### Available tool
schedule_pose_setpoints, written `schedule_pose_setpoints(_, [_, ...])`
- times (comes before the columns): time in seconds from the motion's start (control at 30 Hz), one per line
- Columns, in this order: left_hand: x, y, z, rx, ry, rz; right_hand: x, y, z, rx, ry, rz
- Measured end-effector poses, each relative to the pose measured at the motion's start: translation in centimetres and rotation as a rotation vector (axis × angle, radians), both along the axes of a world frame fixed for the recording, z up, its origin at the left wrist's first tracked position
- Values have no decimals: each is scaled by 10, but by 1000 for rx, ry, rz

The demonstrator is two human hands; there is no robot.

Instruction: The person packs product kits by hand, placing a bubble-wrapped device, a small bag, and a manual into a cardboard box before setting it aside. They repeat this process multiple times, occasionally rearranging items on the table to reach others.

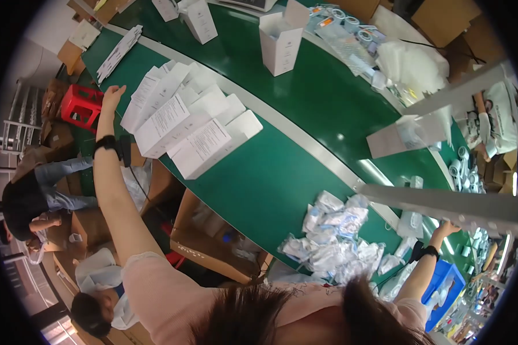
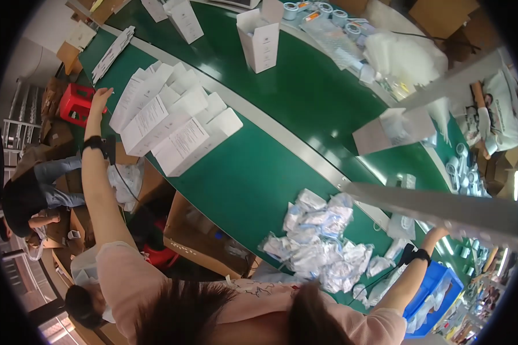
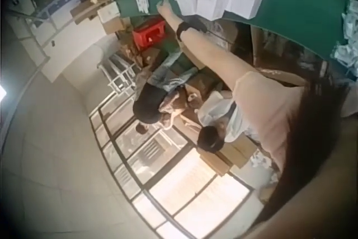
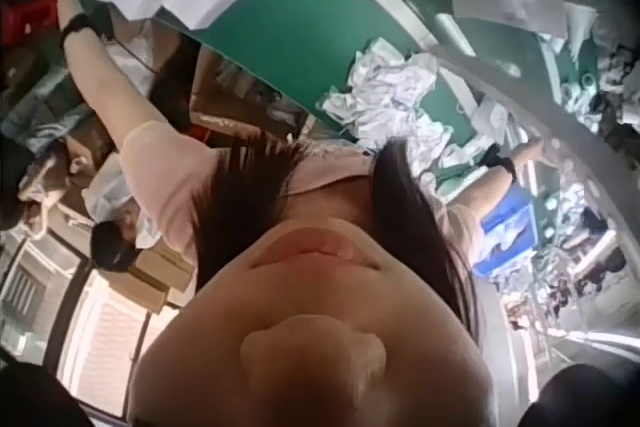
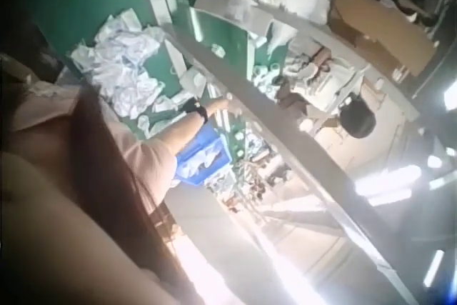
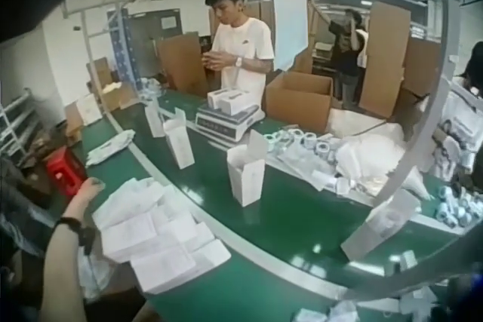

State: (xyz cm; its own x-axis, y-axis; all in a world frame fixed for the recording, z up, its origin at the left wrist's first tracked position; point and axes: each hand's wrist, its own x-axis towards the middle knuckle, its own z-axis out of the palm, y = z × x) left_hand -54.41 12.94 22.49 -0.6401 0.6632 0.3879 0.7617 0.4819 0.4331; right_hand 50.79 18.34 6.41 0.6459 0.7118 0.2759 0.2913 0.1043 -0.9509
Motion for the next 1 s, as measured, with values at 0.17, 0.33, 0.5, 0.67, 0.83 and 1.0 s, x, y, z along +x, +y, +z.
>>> schedule_pose_setpoints(0.17, [-63,39,-19,-349,-365,-142,-17,24,0,-259,-152,-65])
schedule_pose_setpoints(0.33, [-59,73,-48,-734,-758,-318,-37,43,25,-547,-330,-174])
schedule_pose_setpoints(0.5, [-61,61,-28,-926,-525,-424,-149,69,66,-855,-461,-196])
schedule_pose_setpoints(0.67, [-5,86,-2,-939,-573,-483,-82,95,68,-628,-73,-50])
schedule_pose_setpoints(0.83, [25,83,74,-1122,-745,-355,-117,78,138,-384,169,151])
schedule_pose_setpoints(1.0, [2,51,149,-1033,-221,-323,-271,36,326,-555,-316,205])
